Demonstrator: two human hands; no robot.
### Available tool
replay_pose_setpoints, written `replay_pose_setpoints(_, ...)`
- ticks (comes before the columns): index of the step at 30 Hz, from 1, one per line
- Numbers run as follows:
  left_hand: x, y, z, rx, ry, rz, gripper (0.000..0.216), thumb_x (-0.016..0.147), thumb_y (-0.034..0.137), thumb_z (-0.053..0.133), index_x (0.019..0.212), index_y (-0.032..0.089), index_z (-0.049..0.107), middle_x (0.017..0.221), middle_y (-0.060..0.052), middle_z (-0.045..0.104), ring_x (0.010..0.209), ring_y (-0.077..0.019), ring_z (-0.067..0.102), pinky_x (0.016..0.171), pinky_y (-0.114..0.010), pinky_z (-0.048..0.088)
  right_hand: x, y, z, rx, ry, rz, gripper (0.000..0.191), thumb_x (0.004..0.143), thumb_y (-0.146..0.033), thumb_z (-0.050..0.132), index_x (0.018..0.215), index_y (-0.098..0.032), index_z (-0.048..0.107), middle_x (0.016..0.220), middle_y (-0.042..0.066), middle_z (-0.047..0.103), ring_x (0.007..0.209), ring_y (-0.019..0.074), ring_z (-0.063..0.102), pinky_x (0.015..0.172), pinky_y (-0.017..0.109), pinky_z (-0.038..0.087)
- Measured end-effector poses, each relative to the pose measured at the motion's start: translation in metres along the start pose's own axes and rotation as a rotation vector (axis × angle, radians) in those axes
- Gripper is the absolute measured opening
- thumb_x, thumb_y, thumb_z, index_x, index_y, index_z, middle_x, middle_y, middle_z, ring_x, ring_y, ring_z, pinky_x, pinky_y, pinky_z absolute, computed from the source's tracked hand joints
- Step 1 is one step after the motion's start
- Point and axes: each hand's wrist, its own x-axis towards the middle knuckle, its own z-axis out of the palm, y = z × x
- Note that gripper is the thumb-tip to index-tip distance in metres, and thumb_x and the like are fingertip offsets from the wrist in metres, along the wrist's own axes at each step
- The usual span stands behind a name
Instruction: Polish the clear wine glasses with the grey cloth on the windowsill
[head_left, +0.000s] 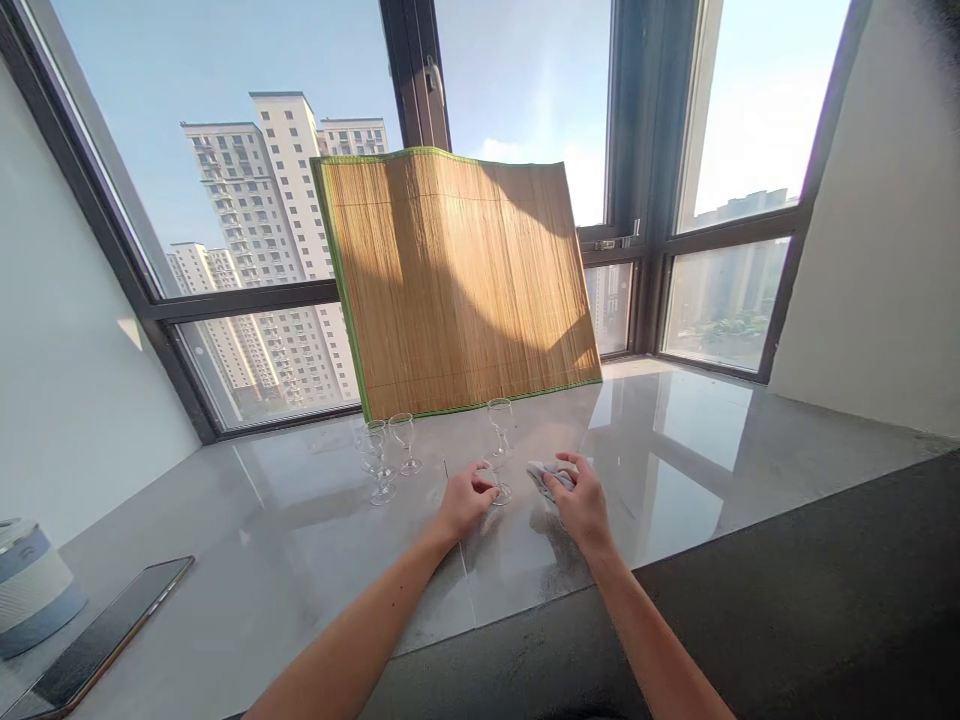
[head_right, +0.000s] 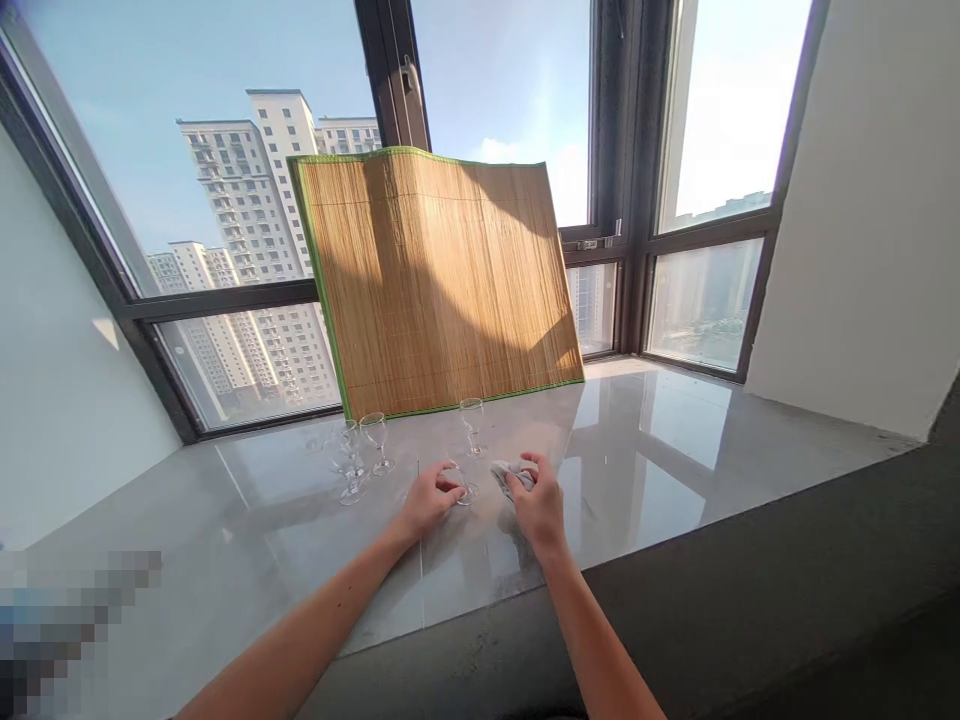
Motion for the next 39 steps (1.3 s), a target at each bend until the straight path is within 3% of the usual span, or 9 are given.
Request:
replay_pose_setpoints(5, -0.006, 0.005, -0.003, 0.150, -0.065, 0.096, 0.022, 0.075, 0.034, 0.064, 0.089, 0.018, 0.064, 0.086, -0.006, 0.071, 0.079, -0.0194, 0.066, 0.072, -0.031, 0.049, -0.001, 0.000, 0.000, -0.008, 0.022, -0.019, 0.051, 0.073, -0.047, 0.064, 0.112, -0.016, 0.057, 0.079, 0.007, 0.068, 0.069, 0.0211, 0.061, 0.062, 0.029, 0.044)
replay_pose_setpoints(12, -0.006, 0.007, -0.005, 0.470, -0.255, 0.399, 0.043, 0.081, 0.033, 0.060, 0.124, 0.027, 0.060, 0.134, -0.006, 0.057, 0.123, -0.0238, 0.052, 0.106, -0.040, 0.036, -0.004, 0.004, 0.007, -0.051, 0.011, -0.087, 0.042, 0.074, -0.040, 0.060, 0.111, -0.019, 0.056, 0.076, 0.004, 0.068, 0.069, 0.0206, 0.061, 0.066, 0.030, 0.044)
replay_pose_setpoints(17, 0.000, 0.012, -0.012, 0.490, -0.119, 0.420, 0.035, 0.086, 0.027, 0.052, 0.119, 0.022, 0.063, 0.124, -0.008, 0.063, 0.115, -0.0211, 0.056, 0.103, -0.037, 0.039, -0.006, 0.004, 0.010, -0.122, 0.001, -0.105, 0.040, 0.075, -0.036, 0.058, 0.111, -0.020, 0.055, 0.081, 0.005, 0.068, 0.074, 0.0216, 0.062, 0.072, 0.032, 0.044)
replay_pose_setpoints(23, -0.003, 0.004, -0.012, 0.561, -0.301, 0.446, 0.045, 0.083, 0.031, 0.058, 0.128, 0.026, 0.057, 0.129, -0.006, 0.061, 0.119, -0.0229, 0.054, 0.105, -0.039, 0.035, -0.008, 0.007, 0.012, -0.210, -0.032, -0.121, 0.038, 0.077, -0.033, 0.054, 0.113, -0.021, 0.054, 0.082, 0.005, 0.067, 0.076, 0.0222, 0.063, 0.073, 0.032, 0.043)
replay_pose_setpoints(27, -0.003, -0.002, -0.008, 0.579, -0.258, 0.424, 0.046, 0.086, 0.034, 0.054, 0.132, 0.026, 0.054, 0.133, -0.007, 0.058, 0.123, -0.0238, 0.051, 0.107, -0.042, 0.032, -0.009, 0.008, 0.014, -0.253, -0.049, -0.128, 0.036, 0.078, -0.031, 0.053, 0.113, -0.021, 0.054, 0.083, 0.005, 0.069, 0.078, 0.0226, 0.063, 0.072, 0.031, 0.043)
replay_pose_setpoints(31, 0.000, 0.004, -0.015, 0.556, -0.017, 0.458, 0.030, 0.085, 0.020, 0.049, 0.111, 0.020, 0.064, 0.112, -0.008, 0.065, 0.106, -0.0206, 0.057, 0.096, -0.036, 0.041, -0.008, 0.009, 0.013, -0.281, -0.055, -0.128, 0.036, 0.077, -0.031, 0.053, 0.111, -0.021, 0.055, 0.084, 0.006, 0.069, 0.079, 0.0229, 0.064, 0.069, 0.029, 0.042)
replay_pose_setpoints(33, 0.000, 0.011, -0.027, 0.563, 0.250, 0.475, 0.026, 0.084, 0.016, 0.047, 0.103, 0.019, 0.064, 0.106, -0.008, 0.062, 0.103, -0.0209, 0.056, 0.095, -0.037, 0.041, -0.008, 0.010, 0.012, -0.282, -0.061, -0.119, 0.035, 0.077, -0.033, 0.053, 0.109, -0.021, 0.055, 0.083, 0.006, 0.069, 0.078, 0.0227, 0.064, 0.068, 0.029, 0.042)
replay_pose_setpoints(37, -0.004, 0.021, -0.064, 0.546, 0.932, 0.402, 0.041, 0.080, 0.021, 0.054, 0.120, 0.017, 0.050, 0.129, -0.016, 0.042, 0.125, -0.0293, 0.038, 0.106, -0.048, 0.027, -0.008, 0.011, 0.010, -0.276, -0.075, -0.109, 0.033, 0.077, -0.036, 0.053, 0.107, -0.022, 0.055, 0.082, 0.004, 0.069, 0.074, 0.0220, 0.063, 0.067, 0.029, 0.042)
replay_pose_setpoints(39, -0.007, 0.022, -0.080, 0.516, 1.112, 0.304, 0.059, 0.075, 0.023, 0.058, 0.130, 0.017, 0.037, 0.135, -0.017, 0.033, 0.131, -0.0310, 0.030, 0.109, -0.049, 0.022, -0.008, 0.013, 0.010, -0.278, -0.083, -0.117, 0.033, 0.077, -0.037, 0.053, 0.107, -0.023, 0.054, 0.081, 0.003, 0.069, 0.073, 0.0218, 0.063, 0.067, 0.029, 0.042)
